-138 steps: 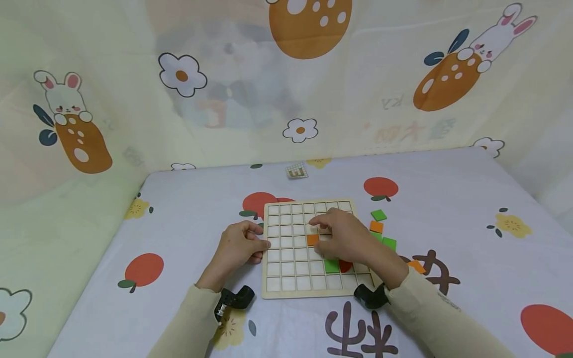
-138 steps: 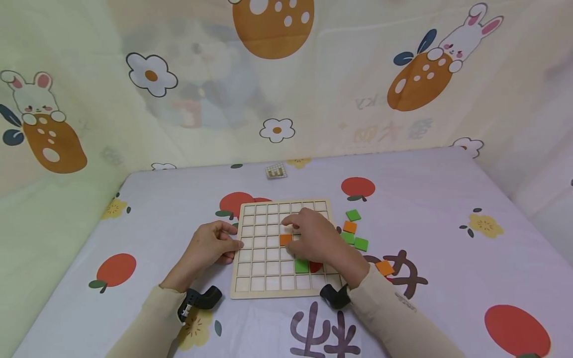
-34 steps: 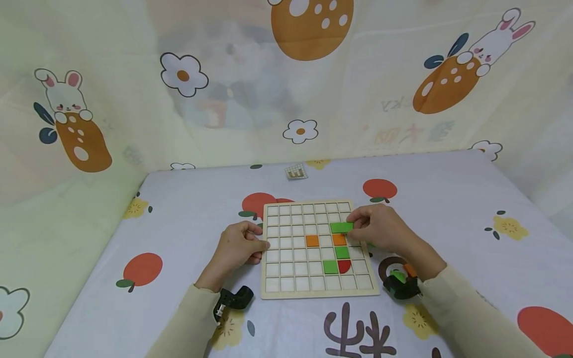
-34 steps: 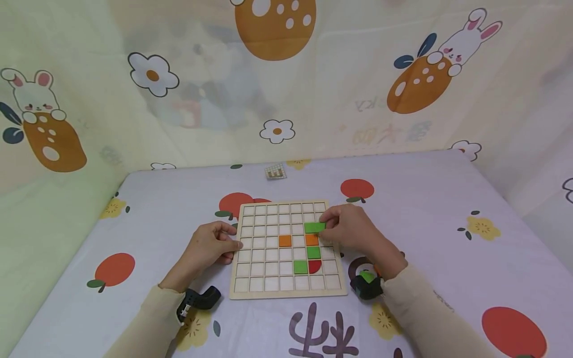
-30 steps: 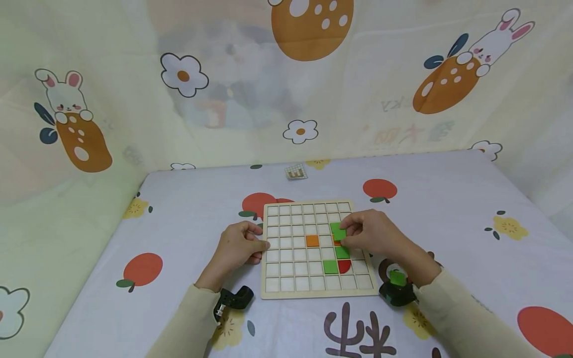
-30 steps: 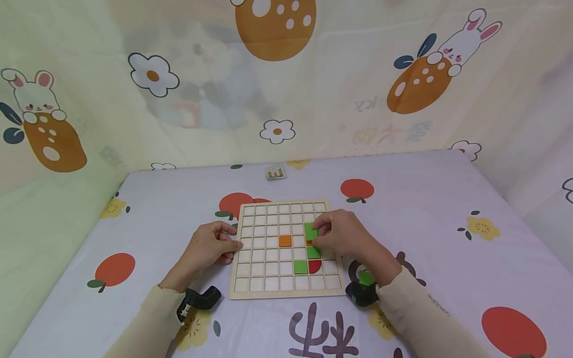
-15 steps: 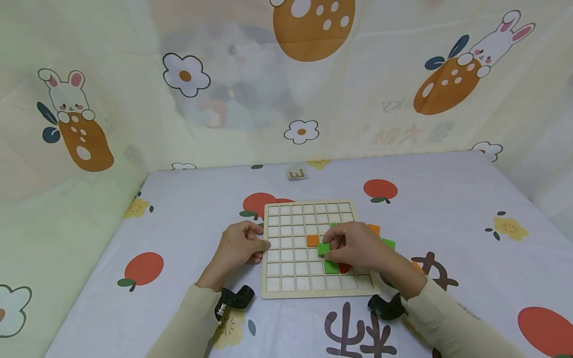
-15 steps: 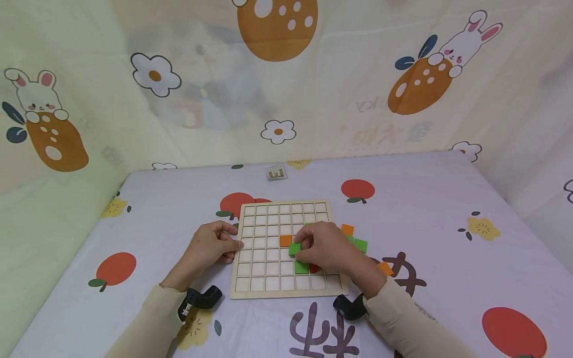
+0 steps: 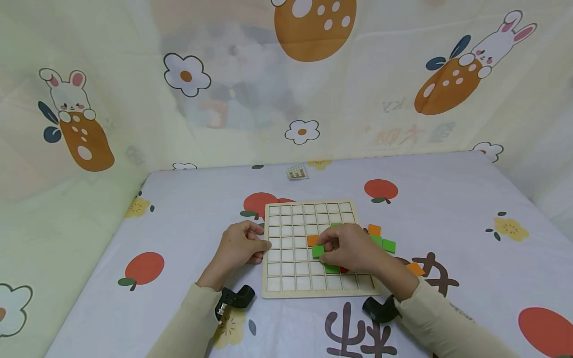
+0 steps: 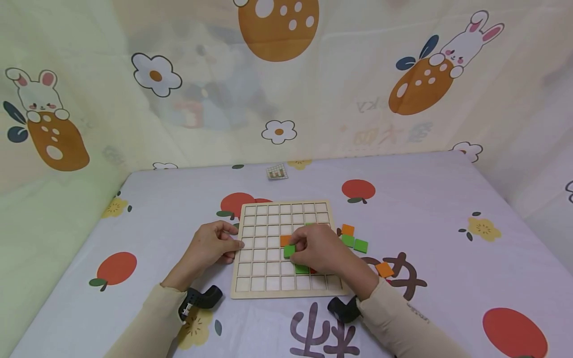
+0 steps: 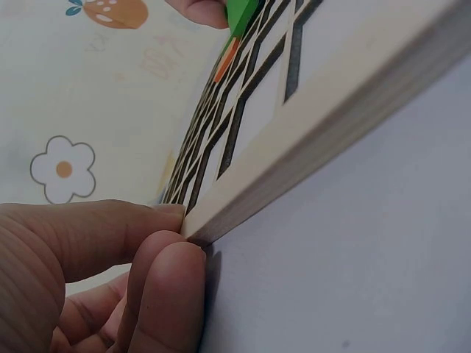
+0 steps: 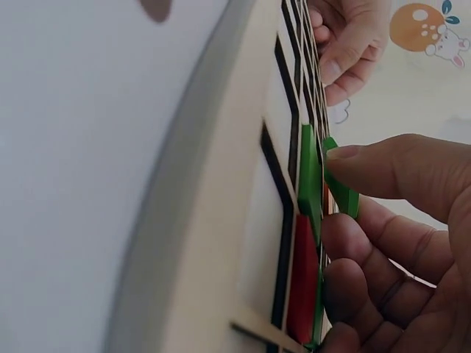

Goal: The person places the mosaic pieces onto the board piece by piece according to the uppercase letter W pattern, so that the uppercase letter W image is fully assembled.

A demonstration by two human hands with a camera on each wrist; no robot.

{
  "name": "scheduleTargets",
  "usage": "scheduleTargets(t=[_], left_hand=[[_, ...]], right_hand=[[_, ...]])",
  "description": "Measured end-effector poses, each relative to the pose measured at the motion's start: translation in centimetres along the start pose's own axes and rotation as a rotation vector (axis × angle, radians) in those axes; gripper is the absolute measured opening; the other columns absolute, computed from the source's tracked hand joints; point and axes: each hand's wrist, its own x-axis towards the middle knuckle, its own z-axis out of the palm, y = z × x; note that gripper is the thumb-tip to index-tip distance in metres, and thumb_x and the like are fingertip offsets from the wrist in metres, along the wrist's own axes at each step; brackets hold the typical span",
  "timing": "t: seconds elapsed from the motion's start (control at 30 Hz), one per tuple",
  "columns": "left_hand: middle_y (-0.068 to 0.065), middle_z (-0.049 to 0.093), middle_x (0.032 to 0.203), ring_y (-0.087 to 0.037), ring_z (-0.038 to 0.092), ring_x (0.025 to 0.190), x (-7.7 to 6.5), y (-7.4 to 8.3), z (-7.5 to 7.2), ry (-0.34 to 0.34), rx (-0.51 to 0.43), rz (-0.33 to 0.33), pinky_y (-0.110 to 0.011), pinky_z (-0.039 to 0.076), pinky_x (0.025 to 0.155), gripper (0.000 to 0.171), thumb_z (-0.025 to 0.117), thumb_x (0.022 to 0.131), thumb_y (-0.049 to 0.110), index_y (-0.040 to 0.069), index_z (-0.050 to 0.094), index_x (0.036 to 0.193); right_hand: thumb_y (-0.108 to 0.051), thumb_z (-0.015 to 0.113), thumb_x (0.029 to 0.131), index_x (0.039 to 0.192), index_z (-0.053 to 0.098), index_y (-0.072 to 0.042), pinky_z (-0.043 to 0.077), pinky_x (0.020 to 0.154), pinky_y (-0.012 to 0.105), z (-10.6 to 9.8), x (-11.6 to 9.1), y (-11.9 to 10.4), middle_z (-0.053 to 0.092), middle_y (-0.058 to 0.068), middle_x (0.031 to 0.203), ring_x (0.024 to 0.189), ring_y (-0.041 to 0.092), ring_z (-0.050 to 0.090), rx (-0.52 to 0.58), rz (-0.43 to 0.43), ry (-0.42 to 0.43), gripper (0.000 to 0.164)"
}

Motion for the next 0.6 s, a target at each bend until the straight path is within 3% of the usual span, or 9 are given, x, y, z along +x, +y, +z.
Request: scheduleTargets(t=[0.6], left_hand=[[-0.009,0.068,0.078,-0.011,0.063,0.053,-0.13,0.03,0.01,-0.001,0.002,0.013,-0.025,0.059,0.052,0.027,0.082,0.086,0.001,0.001,0.068,0.109]], right_hand=[[-0.005,0.083,0.081,0.096,0.076,-0.012,0.048,0.071,0.03,0.73,-0.14,-0.69,0.06,-0.003,0.078,0.077,0.014,0.055,-0.043,0.06,0.018,0.018]])
